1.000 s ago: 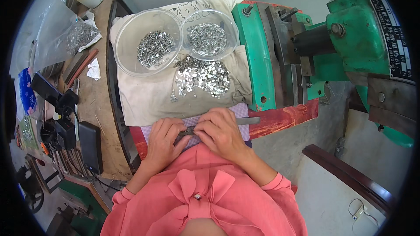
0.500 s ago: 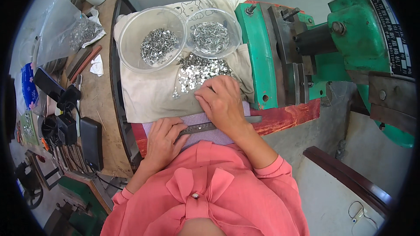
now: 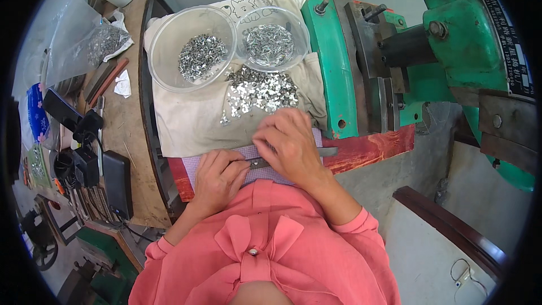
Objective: The person picks small silver metal pieces from a container and places them into slots on a long metal strip. They repeatedly pick up pieces and insert them into the strip, occasionally adjusting the strip's position on the workbench.
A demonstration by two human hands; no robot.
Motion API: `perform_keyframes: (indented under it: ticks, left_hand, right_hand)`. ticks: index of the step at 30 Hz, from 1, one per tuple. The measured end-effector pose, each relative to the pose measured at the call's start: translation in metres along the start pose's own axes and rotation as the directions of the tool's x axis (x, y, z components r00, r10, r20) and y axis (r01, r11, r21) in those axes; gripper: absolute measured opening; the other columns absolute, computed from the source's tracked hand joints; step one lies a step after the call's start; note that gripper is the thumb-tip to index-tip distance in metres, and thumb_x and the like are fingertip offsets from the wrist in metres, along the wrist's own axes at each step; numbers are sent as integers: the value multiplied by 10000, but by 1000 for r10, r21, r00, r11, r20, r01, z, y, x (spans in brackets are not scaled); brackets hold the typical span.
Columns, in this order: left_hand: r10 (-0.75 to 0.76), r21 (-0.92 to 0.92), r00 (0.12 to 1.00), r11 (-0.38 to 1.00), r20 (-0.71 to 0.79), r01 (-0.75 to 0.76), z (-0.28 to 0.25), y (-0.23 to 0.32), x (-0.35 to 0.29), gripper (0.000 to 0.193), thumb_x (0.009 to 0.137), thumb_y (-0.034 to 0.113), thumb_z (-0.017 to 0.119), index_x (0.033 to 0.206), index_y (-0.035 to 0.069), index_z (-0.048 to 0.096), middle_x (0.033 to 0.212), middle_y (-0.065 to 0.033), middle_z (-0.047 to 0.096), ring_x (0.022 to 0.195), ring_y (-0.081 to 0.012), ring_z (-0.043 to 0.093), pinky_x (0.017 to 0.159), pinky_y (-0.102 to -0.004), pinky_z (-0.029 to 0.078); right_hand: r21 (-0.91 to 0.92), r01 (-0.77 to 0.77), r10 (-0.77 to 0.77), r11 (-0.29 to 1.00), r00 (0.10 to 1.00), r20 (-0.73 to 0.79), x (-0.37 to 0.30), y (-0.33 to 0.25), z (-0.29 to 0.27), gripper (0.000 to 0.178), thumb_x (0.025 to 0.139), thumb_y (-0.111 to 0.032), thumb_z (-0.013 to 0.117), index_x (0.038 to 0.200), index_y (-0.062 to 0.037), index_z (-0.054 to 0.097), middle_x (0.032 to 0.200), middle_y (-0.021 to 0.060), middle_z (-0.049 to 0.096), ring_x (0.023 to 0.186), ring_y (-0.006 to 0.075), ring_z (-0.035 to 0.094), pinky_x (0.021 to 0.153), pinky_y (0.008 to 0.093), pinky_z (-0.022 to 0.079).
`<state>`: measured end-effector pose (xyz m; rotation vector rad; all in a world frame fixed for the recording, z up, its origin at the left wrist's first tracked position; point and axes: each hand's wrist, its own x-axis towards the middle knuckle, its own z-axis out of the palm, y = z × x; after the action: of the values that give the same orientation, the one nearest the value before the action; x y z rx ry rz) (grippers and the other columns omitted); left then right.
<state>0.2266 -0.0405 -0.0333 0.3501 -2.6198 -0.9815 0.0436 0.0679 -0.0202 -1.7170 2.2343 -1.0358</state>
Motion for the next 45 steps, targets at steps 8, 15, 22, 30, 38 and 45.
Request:
perform_keyframes:
  ticks: [8,15,22,30,38,45]
  left_hand:
    - [-15,-14,1000,1000,1,15,2,4,3,190,767,43,759,919,72,649,984,-48,657,909,-270,618,781,-397,460]
    - [-55,-33,998,998,-29,54,5,2,-1,196,771,37,749,920,73,626,992,-57,651,896,-280,612,775,-397,457]
    - [-61,-57,998,997,-30,59,4,3,0,233,768,48,763,949,65,616,999,-68,649,888,-291,603,765,-407,449]
    - [-55,-29,998,998,30,56,4,5,4,260,792,134,775,984,62,616,1043,-54,631,957,-269,592,800,-405,446]
    - [-35,-33,999,999,18,36,13,5,7,212,813,126,760,960,61,622,1025,-50,633,938,-265,589,791,-401,446]
    - [-34,0,999,999,-14,34,17,5,7,198,789,89,768,931,72,631,988,-48,653,891,-277,588,761,-407,438]
  right_hand:
    - [61,-16,13,998,999,45,-43,-8,-3,191,706,-75,831,871,-98,738,955,13,652,982,260,597,851,400,445]
    - [16,-34,36,999,996,-81,-5,3,-4,161,754,-57,814,893,-80,736,918,37,644,913,261,602,808,398,450]
    - [-87,13,-18,996,998,-55,26,17,10,126,780,-102,793,882,-97,718,930,30,624,920,253,595,793,399,445]
    - [-140,96,-100,985,995,-22,26,11,19,88,769,-97,756,839,-85,704,954,33,623,939,256,594,841,404,461]
    - [-120,36,-38,992,999,-13,31,10,19,101,768,-99,757,851,-69,710,962,43,633,953,264,599,863,408,460]
    - [-70,2,-6,998,998,-62,21,10,14,136,753,-100,781,855,-74,694,975,42,642,950,262,597,848,396,447]
